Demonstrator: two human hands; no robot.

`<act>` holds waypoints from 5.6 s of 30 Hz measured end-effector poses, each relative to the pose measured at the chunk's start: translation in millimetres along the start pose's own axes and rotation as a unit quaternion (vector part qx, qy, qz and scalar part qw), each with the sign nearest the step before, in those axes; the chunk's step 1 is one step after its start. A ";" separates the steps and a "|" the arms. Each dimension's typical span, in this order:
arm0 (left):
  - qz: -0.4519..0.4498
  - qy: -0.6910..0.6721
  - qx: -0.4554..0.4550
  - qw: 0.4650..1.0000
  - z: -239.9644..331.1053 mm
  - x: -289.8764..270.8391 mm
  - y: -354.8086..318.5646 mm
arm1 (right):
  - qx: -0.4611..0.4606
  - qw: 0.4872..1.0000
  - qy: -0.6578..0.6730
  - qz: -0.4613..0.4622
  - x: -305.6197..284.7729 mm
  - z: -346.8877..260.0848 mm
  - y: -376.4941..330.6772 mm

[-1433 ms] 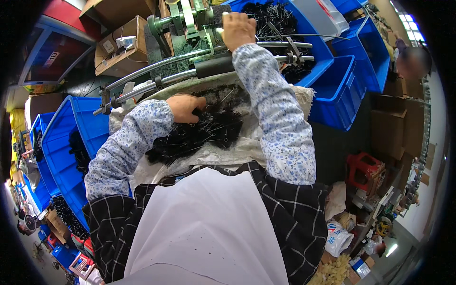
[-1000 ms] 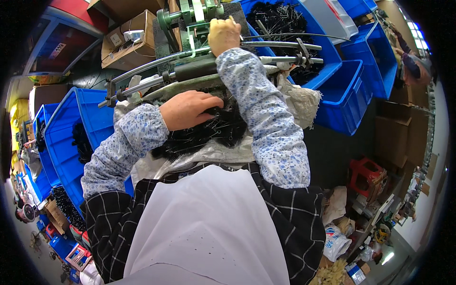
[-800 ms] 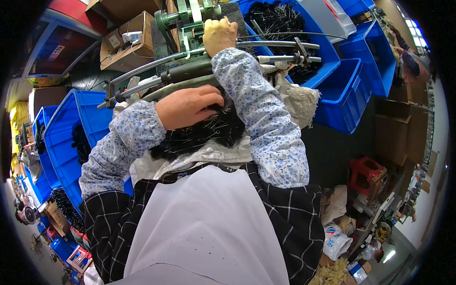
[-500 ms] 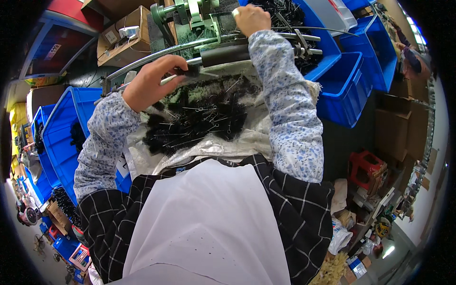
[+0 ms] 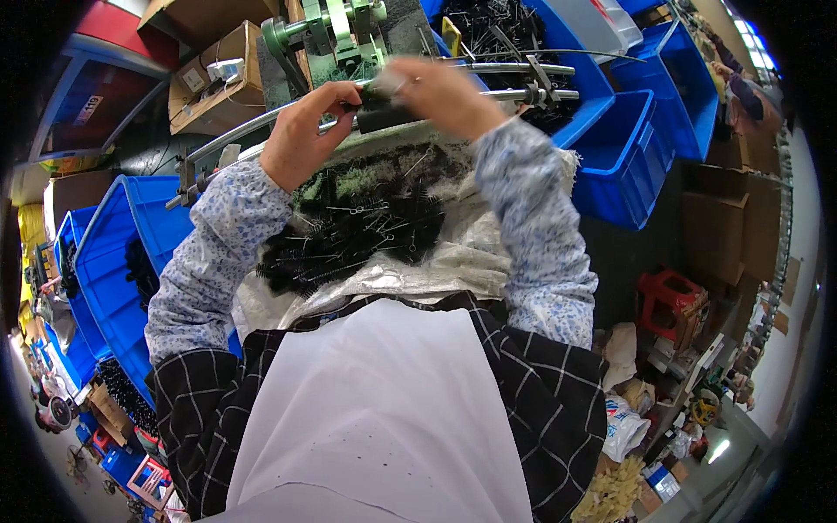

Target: The person operates a green industrial machine, repeatedly feeding small black metal objects into a slot and pressing a yellow lever. The person wears a white apron and patterned sleeves while working at a cluttered workstation with blue bins and cardboard boxes.

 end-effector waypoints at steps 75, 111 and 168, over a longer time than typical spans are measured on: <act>0.015 -0.034 0.005 0.999 8.1 -15.5 -28.9 | -0.011 0.982 -0.155 0.111 -27.9 14.5 19.0; -0.166 0.066 -0.128 0.976 9.5 -76.5 -69.2 | 0.040 0.924 -0.308 0.224 30.3 69.1 71.7; -0.391 0.063 -0.111 0.912 -43.1 28.7 -75.7 | -0.022 0.913 -0.322 0.248 35.9 52.0 72.6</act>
Point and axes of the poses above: each hand's wrist, its own y-axis towards the middle knuckle, its own x-axis out of the palm, z = x × y, the point moved 1 cm from there along y, towards the middle knuckle, and after that the axes turned 1 degree about -y, right-handed, at the moved point
